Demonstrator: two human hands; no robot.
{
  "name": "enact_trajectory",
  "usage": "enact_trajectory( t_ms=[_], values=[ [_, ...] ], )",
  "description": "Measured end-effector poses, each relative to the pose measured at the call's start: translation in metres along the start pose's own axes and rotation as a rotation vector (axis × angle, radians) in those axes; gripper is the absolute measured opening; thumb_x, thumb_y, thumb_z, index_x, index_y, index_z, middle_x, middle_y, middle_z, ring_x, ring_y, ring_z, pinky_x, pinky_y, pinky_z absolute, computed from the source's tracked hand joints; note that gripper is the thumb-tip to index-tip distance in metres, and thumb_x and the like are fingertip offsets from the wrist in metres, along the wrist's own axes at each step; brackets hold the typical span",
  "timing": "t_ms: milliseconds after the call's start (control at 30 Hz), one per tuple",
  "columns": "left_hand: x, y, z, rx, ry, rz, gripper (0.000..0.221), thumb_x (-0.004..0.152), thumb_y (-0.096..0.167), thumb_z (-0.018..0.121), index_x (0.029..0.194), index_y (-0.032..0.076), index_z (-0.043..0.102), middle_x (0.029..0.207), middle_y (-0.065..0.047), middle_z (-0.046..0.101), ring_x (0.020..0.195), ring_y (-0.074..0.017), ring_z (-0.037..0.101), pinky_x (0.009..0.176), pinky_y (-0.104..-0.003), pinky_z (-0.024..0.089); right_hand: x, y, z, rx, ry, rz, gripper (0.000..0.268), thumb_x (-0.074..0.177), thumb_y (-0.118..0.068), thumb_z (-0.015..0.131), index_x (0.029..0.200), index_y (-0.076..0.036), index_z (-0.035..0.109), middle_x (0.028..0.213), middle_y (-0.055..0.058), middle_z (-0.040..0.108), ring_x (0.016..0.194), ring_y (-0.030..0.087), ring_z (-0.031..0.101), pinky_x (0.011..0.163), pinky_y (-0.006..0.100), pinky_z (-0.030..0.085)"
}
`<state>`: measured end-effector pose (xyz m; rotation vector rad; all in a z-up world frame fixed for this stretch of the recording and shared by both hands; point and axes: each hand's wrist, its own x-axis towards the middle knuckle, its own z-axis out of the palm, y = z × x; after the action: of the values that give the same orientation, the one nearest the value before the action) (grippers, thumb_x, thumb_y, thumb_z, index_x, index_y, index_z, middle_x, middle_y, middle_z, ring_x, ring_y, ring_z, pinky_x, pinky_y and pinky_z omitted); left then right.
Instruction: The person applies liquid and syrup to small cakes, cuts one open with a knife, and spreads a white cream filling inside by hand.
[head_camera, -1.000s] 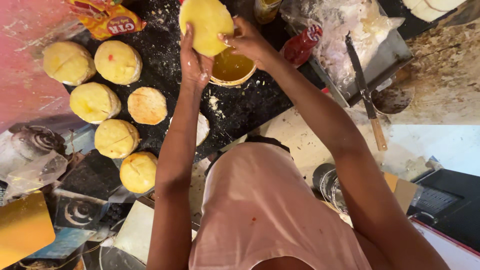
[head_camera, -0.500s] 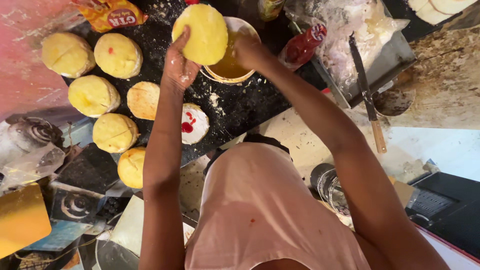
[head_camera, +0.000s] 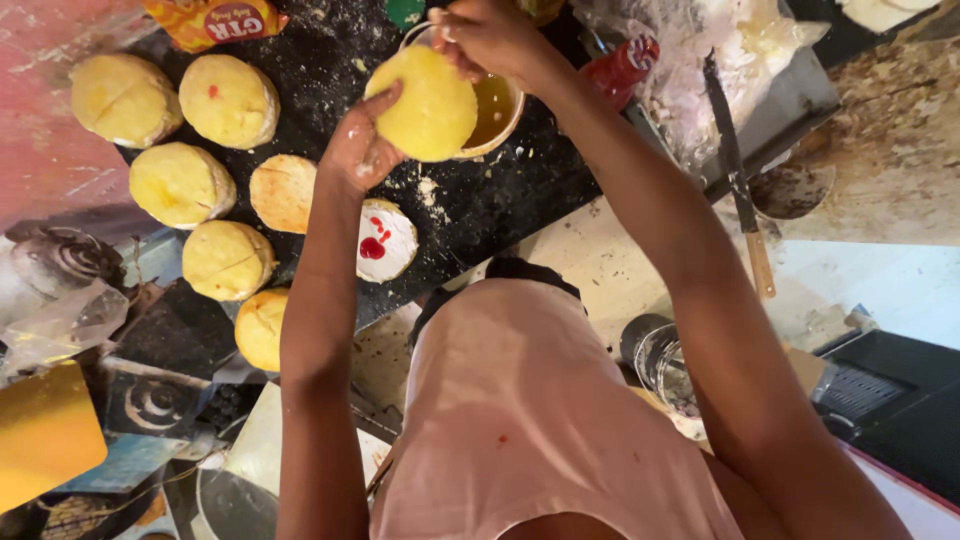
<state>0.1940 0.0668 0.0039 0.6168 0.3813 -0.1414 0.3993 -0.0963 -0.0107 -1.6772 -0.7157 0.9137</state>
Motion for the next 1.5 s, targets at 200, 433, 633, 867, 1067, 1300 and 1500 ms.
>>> enact_trajectory(
  t_ms=[200,433,633,867,1067,1300,1500],
  values=[
    [-0.029,-0.009,-0.016,-0.141,-0.085,0.027,0.048,0.105,0.021,0.061,0.143,-0.005,0.052,0.139,-0.02,0.064,0.129,-0.0312,0.066,0.114,-0.046,0.055,0.009,0.062,0.018,-0.949,-0.052,-0.007,0.027,0.108,-0.02,0.052,0.099,-0.002,0.069,0.081,0.009,0.07,0.068,0.018,0.069,0.063,0.034,0.058],
    [-0.03,-0.016,-0.019,-0.114,-0.034,-0.035,0.051,0.102,0.027,0.062,0.142,-0.003,0.052,0.136,-0.018,0.066,0.125,-0.0297,0.067,0.107,-0.046,0.057,0.008,0.034,0.004,-0.146,-0.046,-0.035,0.029,0.108,-0.026,0.056,0.105,-0.002,0.072,0.087,0.007,0.075,0.072,0.016,0.07,0.064,0.031,0.057],
    [-0.008,-0.026,-0.016,-0.008,-0.142,-0.063,0.052,0.106,0.027,0.066,0.146,-0.001,0.049,0.141,-0.016,0.062,0.129,-0.0272,0.064,0.111,-0.044,0.053,0.003,-0.029,0.024,-0.155,-0.211,0.061,0.027,0.108,-0.02,0.053,0.097,-0.002,0.07,0.078,0.003,0.072,0.065,0.01,0.074,0.059,0.026,0.062],
    [-0.015,-0.023,-0.026,-0.042,-0.147,-0.03,0.061,0.103,0.036,0.063,0.15,0.003,0.046,0.147,-0.017,0.058,0.135,-0.0294,0.061,0.115,-0.048,0.051,0.016,0.036,0.012,-0.735,0.008,0.01,0.028,0.109,-0.021,0.053,0.097,-0.001,0.068,0.079,0.008,0.07,0.064,0.013,0.07,0.056,0.028,0.059],
    [-0.026,-0.004,-0.022,-0.087,-0.139,0.1,0.07,0.101,0.053,0.055,0.149,0.003,0.048,0.147,-0.017,0.059,0.137,-0.0328,0.06,0.115,-0.052,0.052,0.006,0.052,0.008,-0.577,0.013,0.007,0.031,0.111,-0.025,0.054,0.097,-0.002,0.069,0.079,0.007,0.069,0.063,0.011,0.067,0.059,0.028,0.056],
    [-0.01,-0.012,-0.002,-0.093,-0.201,0.113,0.078,0.104,0.061,0.05,0.154,0.001,0.046,0.153,-0.018,0.055,0.142,-0.0315,0.057,0.121,-0.05,0.05,-0.001,0.005,0.011,0.074,-0.143,-0.171,0.023,0.111,-0.022,0.056,0.106,-0.002,0.067,0.086,0.005,0.068,0.069,0.01,0.067,0.062,0.026,0.056],
    [-0.006,-0.019,0.005,-0.043,-0.127,0.317,0.1,0.094,0.075,0.049,0.158,-0.001,0.038,0.158,-0.024,0.046,0.149,-0.0372,0.046,0.125,-0.056,0.044,-0.061,0.0,0.027,0.177,0.41,-0.323,0.047,0.113,-0.04,0.053,0.144,-0.005,0.055,0.129,0.009,0.068,0.112,0.014,0.069,0.088,0.032,0.059]
  ],
)
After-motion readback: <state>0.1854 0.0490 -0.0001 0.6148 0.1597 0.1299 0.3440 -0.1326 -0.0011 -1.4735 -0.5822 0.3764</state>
